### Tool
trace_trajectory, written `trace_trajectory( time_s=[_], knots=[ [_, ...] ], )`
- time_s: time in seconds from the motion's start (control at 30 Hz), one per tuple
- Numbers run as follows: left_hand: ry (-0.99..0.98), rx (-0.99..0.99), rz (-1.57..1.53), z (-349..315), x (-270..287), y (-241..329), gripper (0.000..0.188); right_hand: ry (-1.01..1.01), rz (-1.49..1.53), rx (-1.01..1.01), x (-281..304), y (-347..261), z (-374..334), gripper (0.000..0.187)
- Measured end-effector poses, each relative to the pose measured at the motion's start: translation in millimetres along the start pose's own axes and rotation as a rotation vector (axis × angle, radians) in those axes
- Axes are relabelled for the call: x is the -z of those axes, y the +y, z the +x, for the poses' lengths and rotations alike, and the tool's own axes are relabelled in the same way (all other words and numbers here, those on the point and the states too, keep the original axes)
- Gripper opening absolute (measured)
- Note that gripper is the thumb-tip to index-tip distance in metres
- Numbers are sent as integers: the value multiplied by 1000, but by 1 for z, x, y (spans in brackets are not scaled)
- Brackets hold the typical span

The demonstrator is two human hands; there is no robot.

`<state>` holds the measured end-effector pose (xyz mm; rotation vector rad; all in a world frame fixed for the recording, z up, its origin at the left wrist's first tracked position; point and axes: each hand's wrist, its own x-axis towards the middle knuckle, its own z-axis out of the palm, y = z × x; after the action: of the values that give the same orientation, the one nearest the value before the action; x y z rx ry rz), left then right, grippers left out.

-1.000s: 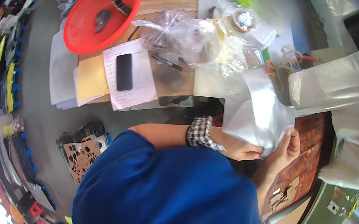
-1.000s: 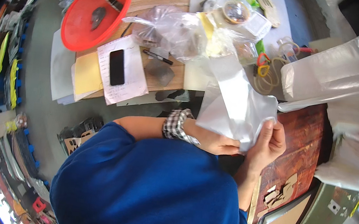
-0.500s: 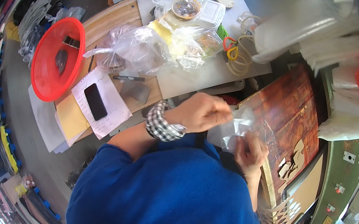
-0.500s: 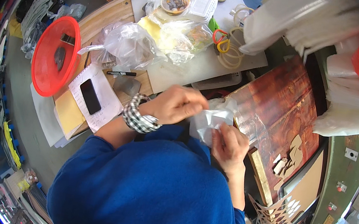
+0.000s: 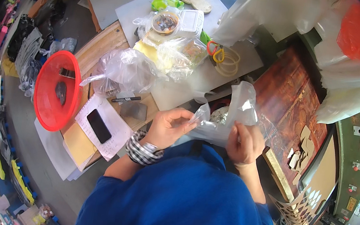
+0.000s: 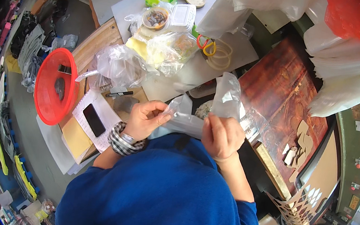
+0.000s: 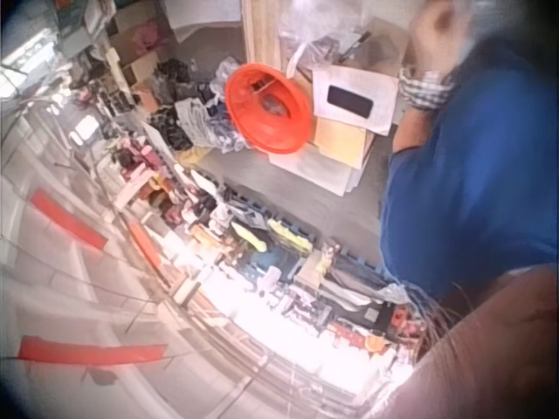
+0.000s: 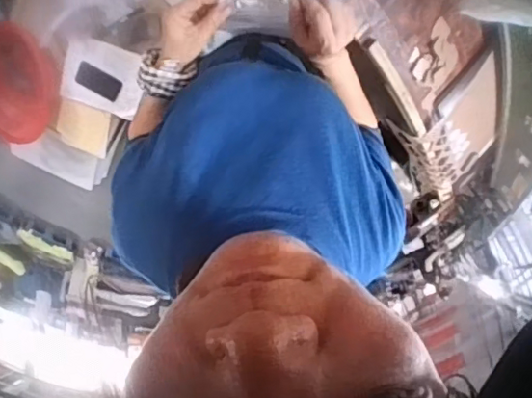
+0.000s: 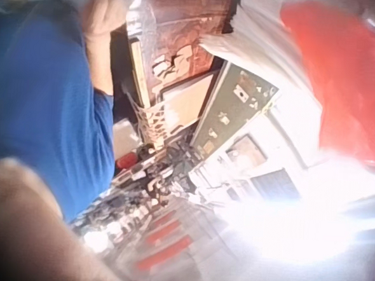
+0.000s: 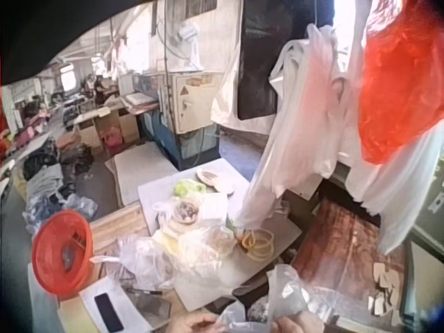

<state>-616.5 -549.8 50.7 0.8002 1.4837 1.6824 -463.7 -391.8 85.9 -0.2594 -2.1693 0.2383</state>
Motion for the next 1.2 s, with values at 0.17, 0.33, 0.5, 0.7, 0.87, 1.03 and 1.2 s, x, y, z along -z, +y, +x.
trace_trajectory(
  time_s=[0.17,0.33,0.5,0.7,0.87,1.03,1.2],
  knots=[
    [-75,392,-279,-14,21,-9,12,-198,102,-104,-17,-7,5,24],
    [160,278,-316,-12,0,-26,21,-181,456,-314,-23,-26,-6,11],
    [68,136,-260,1,-40,-16,6,-236,513,-565,-16,-28,-15,18],
    [-205,-437,270,32,-76,6,28,-319,489,-653,30,-12,-18,28],
    [-357,-648,493,53,-122,15,28,-58,722,-950,73,1,-45,7],
    [-498,-566,384,61,-174,6,34,727,1289,-1275,135,31,-82,20],
    [-254,119,-128,96,-223,-27,28,1219,1380,-1411,247,52,-129,36]
  ],
)
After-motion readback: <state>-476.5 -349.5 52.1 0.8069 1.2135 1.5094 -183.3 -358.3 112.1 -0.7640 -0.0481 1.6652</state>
